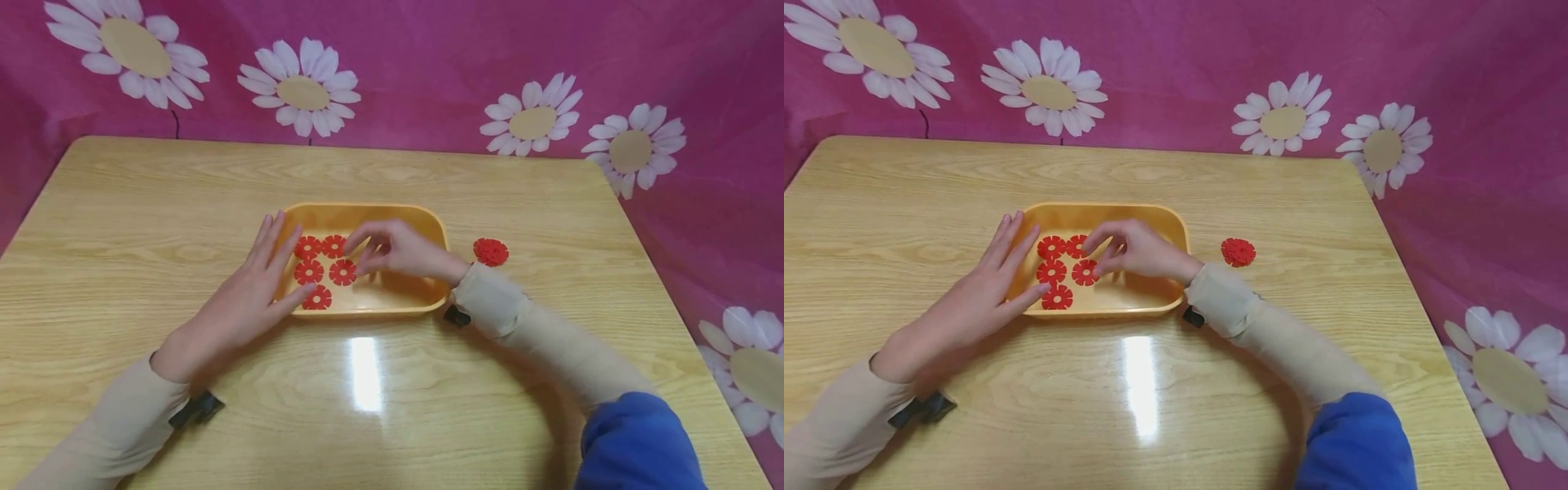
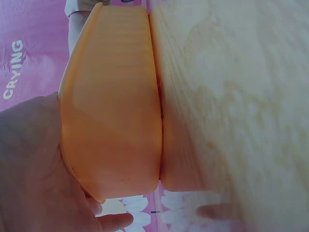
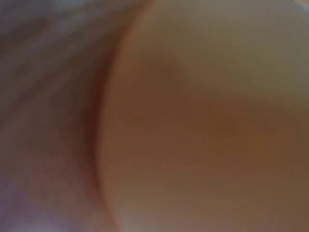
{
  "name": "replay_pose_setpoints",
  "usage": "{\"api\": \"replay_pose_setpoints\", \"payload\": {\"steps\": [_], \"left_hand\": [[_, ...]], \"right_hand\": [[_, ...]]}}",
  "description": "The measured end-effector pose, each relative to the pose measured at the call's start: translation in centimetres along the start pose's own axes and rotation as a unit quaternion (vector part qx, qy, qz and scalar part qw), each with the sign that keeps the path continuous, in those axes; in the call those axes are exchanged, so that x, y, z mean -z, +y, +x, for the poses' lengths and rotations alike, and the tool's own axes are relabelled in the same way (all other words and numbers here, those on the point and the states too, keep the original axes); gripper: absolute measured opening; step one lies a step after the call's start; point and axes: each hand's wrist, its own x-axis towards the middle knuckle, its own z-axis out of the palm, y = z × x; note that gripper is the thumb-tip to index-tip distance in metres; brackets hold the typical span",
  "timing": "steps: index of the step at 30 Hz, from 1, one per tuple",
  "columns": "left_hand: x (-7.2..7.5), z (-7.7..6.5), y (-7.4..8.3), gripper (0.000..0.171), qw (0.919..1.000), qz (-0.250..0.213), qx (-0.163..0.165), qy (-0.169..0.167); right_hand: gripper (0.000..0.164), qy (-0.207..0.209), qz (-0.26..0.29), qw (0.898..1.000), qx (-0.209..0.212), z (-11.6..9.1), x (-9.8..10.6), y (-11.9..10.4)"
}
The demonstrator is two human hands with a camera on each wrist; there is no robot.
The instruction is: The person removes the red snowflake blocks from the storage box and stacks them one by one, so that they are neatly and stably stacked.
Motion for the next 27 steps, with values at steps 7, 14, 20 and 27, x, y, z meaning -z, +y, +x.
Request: {"api": "replay_pose_setpoints", "payload": {"steps": [7, 14, 20, 27], "left_hand": [[0.2, -0.1, 0.1, 0.092, 1.0000, 0.000, 0.008, 0.001], [0.2, 0.0, 0.1, 0.092, 0.9999, 0.000, 0.009, -0.007], [0.1, 0.1, 0.1, 0.093, 1.0000, 0.000, 0.007, -0.004], [0.1, 0.1, 0.1, 0.091, 1.0000, 0.002, 0.000, -0.001]], "right_hand": [[0.033, -0.027, -0.068, 0.997, -0.017, 0.9, -1.2, 0.9], [0.035, -0.027, -0.122, 0.992, -0.012, 1.0, -1.4, 1.2], [0.038, -0.025, -0.166, 0.985, -0.022, 0.9, -1.5, 1.2], [0.032, -0.017, -0.190, 0.981, -0.029, 0.9, -1.6, 1.1]]}}
